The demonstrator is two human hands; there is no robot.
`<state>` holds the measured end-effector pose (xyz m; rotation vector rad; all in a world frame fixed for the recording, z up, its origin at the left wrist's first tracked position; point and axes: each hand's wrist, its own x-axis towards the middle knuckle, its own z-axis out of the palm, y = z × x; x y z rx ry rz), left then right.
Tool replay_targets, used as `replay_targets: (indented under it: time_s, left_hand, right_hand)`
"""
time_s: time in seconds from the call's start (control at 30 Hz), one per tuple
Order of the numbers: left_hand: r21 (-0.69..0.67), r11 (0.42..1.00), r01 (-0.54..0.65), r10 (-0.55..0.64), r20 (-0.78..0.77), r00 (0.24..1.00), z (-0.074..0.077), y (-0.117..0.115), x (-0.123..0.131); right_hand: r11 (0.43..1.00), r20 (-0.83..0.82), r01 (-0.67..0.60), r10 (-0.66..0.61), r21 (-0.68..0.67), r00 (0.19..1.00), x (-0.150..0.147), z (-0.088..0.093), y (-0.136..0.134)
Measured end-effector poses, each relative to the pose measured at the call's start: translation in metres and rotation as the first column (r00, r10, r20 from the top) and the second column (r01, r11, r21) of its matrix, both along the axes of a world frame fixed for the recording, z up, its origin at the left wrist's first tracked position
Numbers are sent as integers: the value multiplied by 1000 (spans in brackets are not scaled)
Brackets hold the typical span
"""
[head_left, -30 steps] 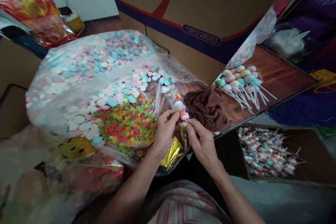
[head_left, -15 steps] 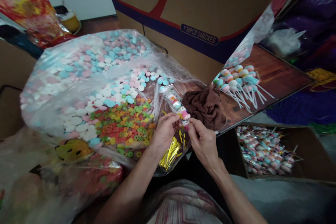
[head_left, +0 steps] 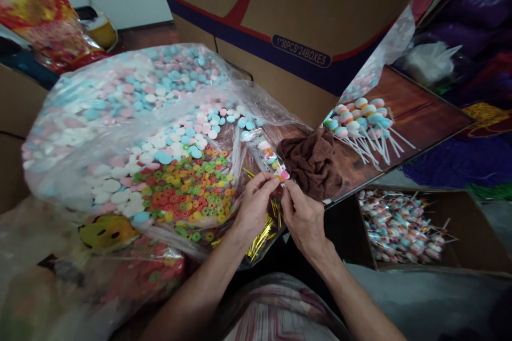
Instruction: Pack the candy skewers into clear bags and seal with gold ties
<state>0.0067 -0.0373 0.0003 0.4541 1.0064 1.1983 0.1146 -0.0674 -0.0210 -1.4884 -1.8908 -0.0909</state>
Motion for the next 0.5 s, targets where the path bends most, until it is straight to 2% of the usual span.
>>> replay_targets:
  time_s: [0.2, 0.33, 0.43, 0.5]
  left_hand:
    - [-24, 999, -29, 30, 28, 999, 1, 2, -1]
    - [-43, 995, -87, 90, 75, 993, 3, 7, -3]
    - [-46, 998, -40, 45, 131, 990, 2, 9, -4]
    - [-48, 999, -16, 24, 169, 985, 0, 9, -5]
  right_hand:
    - [999, -13, -38, 38, -3, 999, 0, 1, 1]
    - [993, -8, -117, 117, 3, 993, 3, -1, 2]
    - [986, -21, -163, 163, 20, 986, 2, -1, 1]
    - [989, -106, -148, 147, -5, 983, 0, 2, 0]
